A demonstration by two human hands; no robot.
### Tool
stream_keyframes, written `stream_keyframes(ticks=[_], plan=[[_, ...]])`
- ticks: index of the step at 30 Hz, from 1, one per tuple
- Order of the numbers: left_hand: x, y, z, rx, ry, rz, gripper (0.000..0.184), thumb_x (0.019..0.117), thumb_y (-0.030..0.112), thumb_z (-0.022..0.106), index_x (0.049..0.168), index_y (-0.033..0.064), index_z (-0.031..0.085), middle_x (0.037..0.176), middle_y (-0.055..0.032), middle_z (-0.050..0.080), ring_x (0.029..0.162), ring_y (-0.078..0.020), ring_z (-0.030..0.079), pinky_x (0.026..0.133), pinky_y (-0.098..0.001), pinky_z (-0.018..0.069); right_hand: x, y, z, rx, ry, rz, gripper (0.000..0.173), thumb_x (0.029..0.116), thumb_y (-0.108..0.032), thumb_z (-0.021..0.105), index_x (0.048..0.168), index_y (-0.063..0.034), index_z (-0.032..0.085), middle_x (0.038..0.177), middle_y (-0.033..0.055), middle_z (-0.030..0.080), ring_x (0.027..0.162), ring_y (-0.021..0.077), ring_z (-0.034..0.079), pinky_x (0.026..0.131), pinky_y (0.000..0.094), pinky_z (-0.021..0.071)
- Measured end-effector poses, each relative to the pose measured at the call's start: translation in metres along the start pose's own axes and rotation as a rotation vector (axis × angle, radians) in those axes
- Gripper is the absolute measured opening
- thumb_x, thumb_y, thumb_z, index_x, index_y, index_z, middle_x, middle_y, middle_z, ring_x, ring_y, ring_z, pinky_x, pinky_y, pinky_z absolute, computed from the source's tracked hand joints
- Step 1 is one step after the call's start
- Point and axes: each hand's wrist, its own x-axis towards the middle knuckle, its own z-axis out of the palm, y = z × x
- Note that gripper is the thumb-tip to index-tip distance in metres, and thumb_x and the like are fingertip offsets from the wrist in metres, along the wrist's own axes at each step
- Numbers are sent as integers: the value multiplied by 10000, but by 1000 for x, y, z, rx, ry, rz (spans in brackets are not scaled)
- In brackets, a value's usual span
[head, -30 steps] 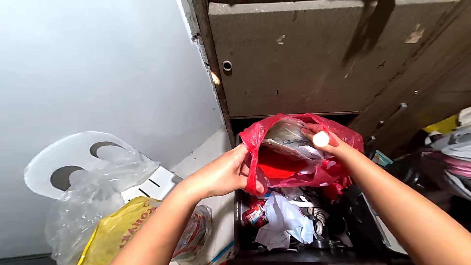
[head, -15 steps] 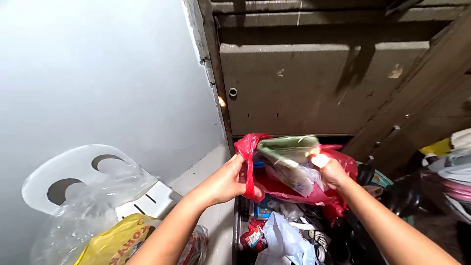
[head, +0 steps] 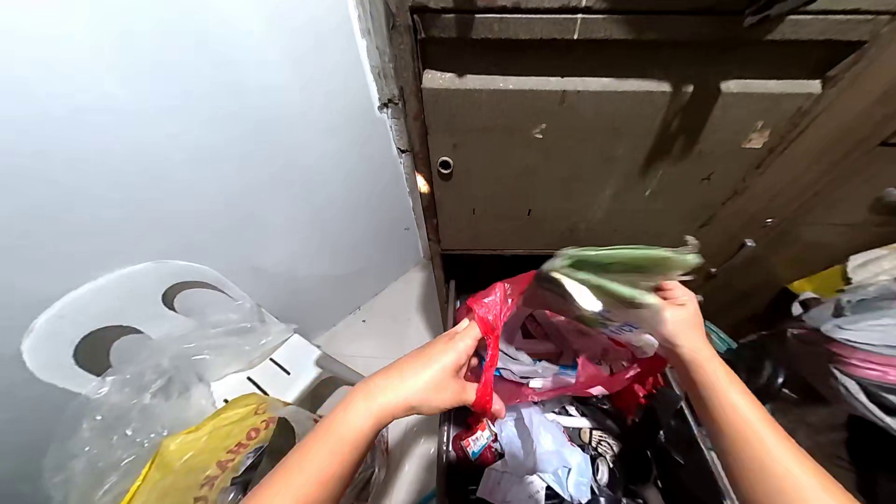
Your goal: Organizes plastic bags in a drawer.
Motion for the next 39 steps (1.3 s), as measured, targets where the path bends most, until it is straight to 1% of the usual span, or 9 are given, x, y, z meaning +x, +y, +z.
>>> stream_keyframes(ticks=[5, 9, 12, 16, 19, 24, 30, 36, 39], plan=[[3, -1, 4, 26, 517, -112, 395, 906, 24, 699, 1285, 4, 590, 1162, -142, 645, 957, -200, 691, 841, -395, 591, -11, -24, 5, -736, -131, -356, 260, 944, 42, 555, 1116, 23, 749, 969, 193, 761, 844, 324, 748, 769, 552, 588], [2, 19, 30, 243, 1094, 567, 139, 985, 156, 561, 1097, 85, 605, 998, -16, 616, 836, -21, 615, 732, -192, 544, -12, -49, 20, -880, 23, -598, 298, 936, -39, 516, 1117, 35, 742, 938, 199, 760, 759, 344, 748, 667, 524, 596], [19, 46, 51, 405, 845, 740, 224, 994, 223, 585, 1086, 78, 729, 1042, -98, 721, 1001, -193, 695, 850, -313, 578, -8, -67, 30, -815, -9, -609, 289, 947, -70, 513, 1089, 9, 751, 937, 156, 763, 764, 261, 742, 685, 445, 606], [61, 28, 43, 360, 665, 50, 816, 793, 382, 859, 1486, 107, 527, 1582, -255, 370, 1432, -523, 349, 1062, -666, 406, -1, -104, 14, -625, -25, -402, 229, 994, -125, 540, 1080, -38, 733, 862, 11, 725, 732, 12, 655, 687, 222, 557], [78, 21, 32, 334, 646, -147, 983, 736, 359, 909, 1569, 178, 418, 1583, -249, 355, 1375, -499, 408, 1060, -640, 378, 8, -117, -3, -457, 24, -176, 162, 991, -67, 568, 1029, -53, 725, 777, -49, 687, 639, -35, 603, 596, 165, 515], [79, 36, 26, 349, 511, -218, 669, 829, 394, 838, 1366, 64, 613, 1590, -208, 358, 1428, -460, 349, 1088, -640, 337, 17, -118, -23, -368, 207, 81, 123, 1003, 8, 591, 1033, 12, 709, 765, -1, 679, 639, -3, 606, 619, 181, 517], [78, -4, 40, 359, 746, 446, 53, 855, 79, 746, 804, 65, 742, 1453, -206, 540, 1312, -473, 500, 984, -663, 446, 11, -102, -54, -309, 296, 215, 225, 1078, -138, 510, 1112, -5, 688, 760, -25, 659, 627, -10, 601, 607, 192, 521], [32, -31, 57, 416, 524, 831, 148, 933, 65, 600, 828, 149, 661, 1451, -163, 569, 1346, -348, 543, 1032, -480, 521, 9, -68, -104, -287, 598, 410, 243, 1088, -179, 498, 1117, 9, 650, 785, 7, 590, 632, 27, 542, 615, 221, 470], [7, -46, 72, 382, 288, 882, 148, 929, 23, 597, 817, 94, 661, 1408, -163, 614, 1391, -449, 484, 1063, -652, 437, 1, -57, -131, -358, 708, 452, 296, 1092, -198, 488, 1197, 39, 632, 907, 87, 598, 742, 94, 543, 719, 310, 476]])
